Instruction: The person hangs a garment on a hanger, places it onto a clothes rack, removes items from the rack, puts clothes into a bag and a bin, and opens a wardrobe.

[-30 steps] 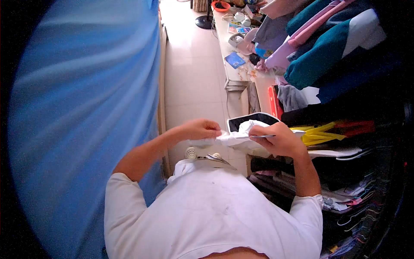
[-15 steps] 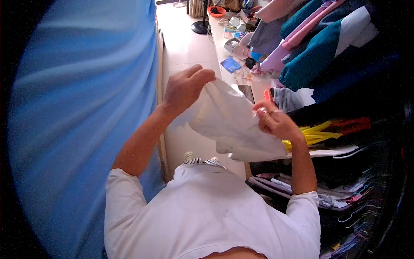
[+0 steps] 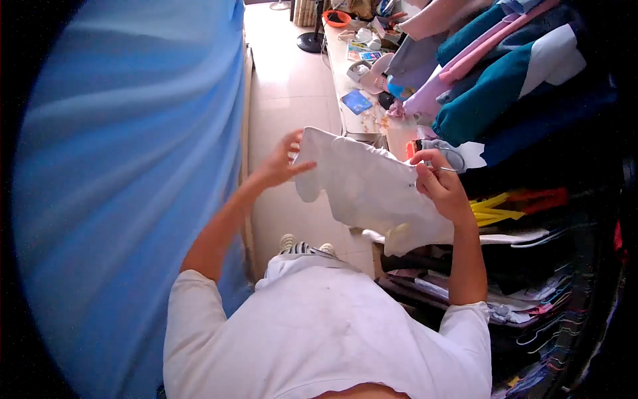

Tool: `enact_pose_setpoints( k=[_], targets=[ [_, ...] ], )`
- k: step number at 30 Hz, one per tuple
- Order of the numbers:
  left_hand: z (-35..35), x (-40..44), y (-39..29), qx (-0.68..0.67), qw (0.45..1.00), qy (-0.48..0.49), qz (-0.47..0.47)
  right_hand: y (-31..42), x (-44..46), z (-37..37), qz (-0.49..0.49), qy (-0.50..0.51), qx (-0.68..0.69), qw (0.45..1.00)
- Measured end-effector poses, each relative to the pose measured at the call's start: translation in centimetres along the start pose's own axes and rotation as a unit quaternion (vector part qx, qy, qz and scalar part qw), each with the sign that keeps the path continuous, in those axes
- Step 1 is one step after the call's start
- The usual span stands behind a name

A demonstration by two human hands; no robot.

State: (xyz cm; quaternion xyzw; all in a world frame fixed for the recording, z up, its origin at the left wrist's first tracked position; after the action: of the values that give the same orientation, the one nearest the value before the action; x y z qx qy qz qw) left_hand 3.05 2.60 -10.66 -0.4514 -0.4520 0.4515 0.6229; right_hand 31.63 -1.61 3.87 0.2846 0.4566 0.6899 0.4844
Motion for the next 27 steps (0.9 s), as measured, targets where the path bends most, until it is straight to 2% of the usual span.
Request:
enact_pose_setpoints(
  k=[3,4,7,8,9,10,11,12,13,15,16,17,18,21,25,27],
  targets=[
    [-1.6,-0.2,4.7,0.006,0.999,0.034,0.028,-0.1,-0.4,0.5,-0.012,0.0,0.015,1.0],
    [-1.6,0.1,6.2,-0.021,0.996,0.028,0.076,0.1,-0.5,0.7,-0.012,0.002,0.013,1.0],
    [-0.2,1.9,8.9,-0.08,0.996,-0.027,0.029,0.4,-1.1,1.9,-0.04,-0.013,0.032,0.999],
    [0.9,1.8,3.8,-0.104,0.991,-0.067,0.047,0.3,-1.4,2.6,-0.053,-0.035,-0.011,0.998],
    [1.9,3.4,6.6,-0.126,0.982,-0.141,0.019,0.1,-1.6,3.2,-0.065,-0.057,-0.053,0.995],
    [3.4,2.8,0.8,-0.148,0.962,-0.226,0.048,-0.4,-1.8,3.6,-0.068,-0.049,-0.076,0.994],
    [4.9,3.4,-0.9,-0.064,0.968,-0.233,0.059,-0.8,-2.1,3.5,-0.07,-0.049,-0.076,0.993],
    [5.1,3.5,-3.3,-0.116,0.962,-0.244,0.031,-1.1,-2.3,3.2,-0.067,-0.02,-0.094,0.993],
    [5.4,3.9,-2.9,-0.117,0.962,-0.246,0.031,-1.1,-2.4,3.0,-0.062,0.01,-0.112,0.992],
    [6.1,4.9,-2.4,-0.031,0.978,-0.186,-0.087,-0.9,-2.3,2.9,-0.051,0.006,-0.109,0.993],
    [6.2,4.6,-1.8,-0.03,0.978,-0.187,-0.087,-0.9,-2.3,3.2,-0.045,-0.031,-0.067,0.996],
    [6.1,4.3,-1.5,0.004,0.984,-0.174,-0.048,-0.9,-2.3,3.4,-0.039,-0.068,-0.025,0.997],
    [6.1,4.1,-1.3,0.038,0.986,-0.16,-0.011,-1.0,-2.3,3.7,-0.043,-0.058,-0.035,0.997],
    [6.2,3.8,-0.1,0.035,0.99,-0.136,0.016,-0.8,-2.0,3.4,-0.018,-0.022,-0.023,0.999],
    [6.6,4.3,0.6,0.036,0.983,-0.177,-0.032,-0.3,-1.6,3.2,-0.008,-0.031,-0.014,0.999],
    [6.8,4.4,-0.4,-0.008,0.98,-0.196,-0.039,-1.5,-1.0,2.7,0.004,-0.011,0.052,0.999]
  ],
)
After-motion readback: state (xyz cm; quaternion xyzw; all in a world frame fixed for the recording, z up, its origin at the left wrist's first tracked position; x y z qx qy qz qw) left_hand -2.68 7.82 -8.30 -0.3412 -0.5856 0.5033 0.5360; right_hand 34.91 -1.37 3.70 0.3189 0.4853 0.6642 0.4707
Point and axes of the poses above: each hand's wrist, its own x-axis towards the middle knuckle, its own z-axis out of the back of the hand, y = z × x, the point moved 2 cm from there along x, towards the middle knuckle, and after that the axes turned 2 degrees about -x, right-handed, at the moved point
